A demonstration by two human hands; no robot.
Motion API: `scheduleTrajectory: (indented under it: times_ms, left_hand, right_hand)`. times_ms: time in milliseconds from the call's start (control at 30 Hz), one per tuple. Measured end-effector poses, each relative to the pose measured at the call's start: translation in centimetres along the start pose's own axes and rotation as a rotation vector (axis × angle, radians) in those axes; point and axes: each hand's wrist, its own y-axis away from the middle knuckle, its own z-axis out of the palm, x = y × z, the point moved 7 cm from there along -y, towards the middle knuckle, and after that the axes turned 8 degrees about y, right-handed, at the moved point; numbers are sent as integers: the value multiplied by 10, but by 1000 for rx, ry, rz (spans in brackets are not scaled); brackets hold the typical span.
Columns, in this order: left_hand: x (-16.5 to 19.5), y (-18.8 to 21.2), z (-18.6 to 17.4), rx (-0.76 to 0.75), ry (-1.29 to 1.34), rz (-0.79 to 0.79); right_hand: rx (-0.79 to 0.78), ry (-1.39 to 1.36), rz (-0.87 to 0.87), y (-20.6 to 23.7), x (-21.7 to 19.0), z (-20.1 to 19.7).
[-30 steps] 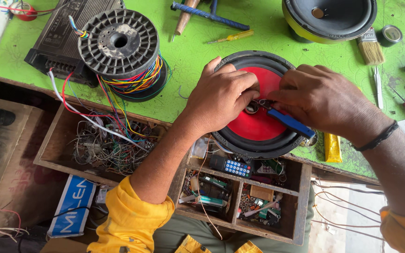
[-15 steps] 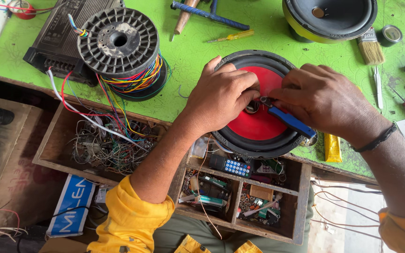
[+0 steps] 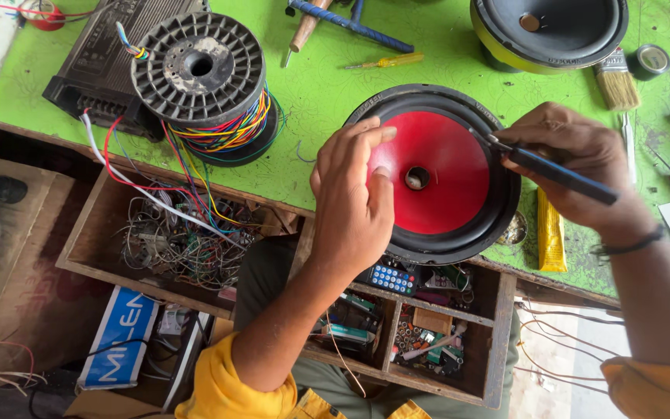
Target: The person uses pliers to repeatedly press and adjust a small metal ring around the voice coil area of a red-cone speaker. The speaker remains on the workbench throughout the clip.
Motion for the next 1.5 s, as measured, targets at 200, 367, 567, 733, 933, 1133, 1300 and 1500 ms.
scheduleTrajectory:
  times_ms: [200, 367, 567, 733, 933, 1133, 1300, 1500]
  left_hand:
    - [-39, -28, 13, -152, -77, 96]
    - [-63, -88, 34, -444, 86, 311]
    - [-58, -132, 56, -402, -54, 381]
    - [-50, -100, 30, -281, 28, 114]
    - [-32, -52, 16, -209, -80, 128]
    - [-36, -52, 18, -346, -104, 33]
    - [-36, -51, 19, -348, -94, 34]
    - [-36, -57, 19, -408, -20, 87]
  right_hand:
    - [113, -580, 230, 39, 30, 20]
    - [122, -625, 328, 77, -12, 48]
    - [-119, -287, -39, 80, -99, 85]
    - [-40, 711, -234, 43, -86, 32]
    - [-189, 612, -221, -26, -30, -12]
    - [-360, 668, -367, -46, -34, 38]
    - [-407, 673, -337, -49, -39, 49]
    - [-433, 686, -359, -46, -44, 44]
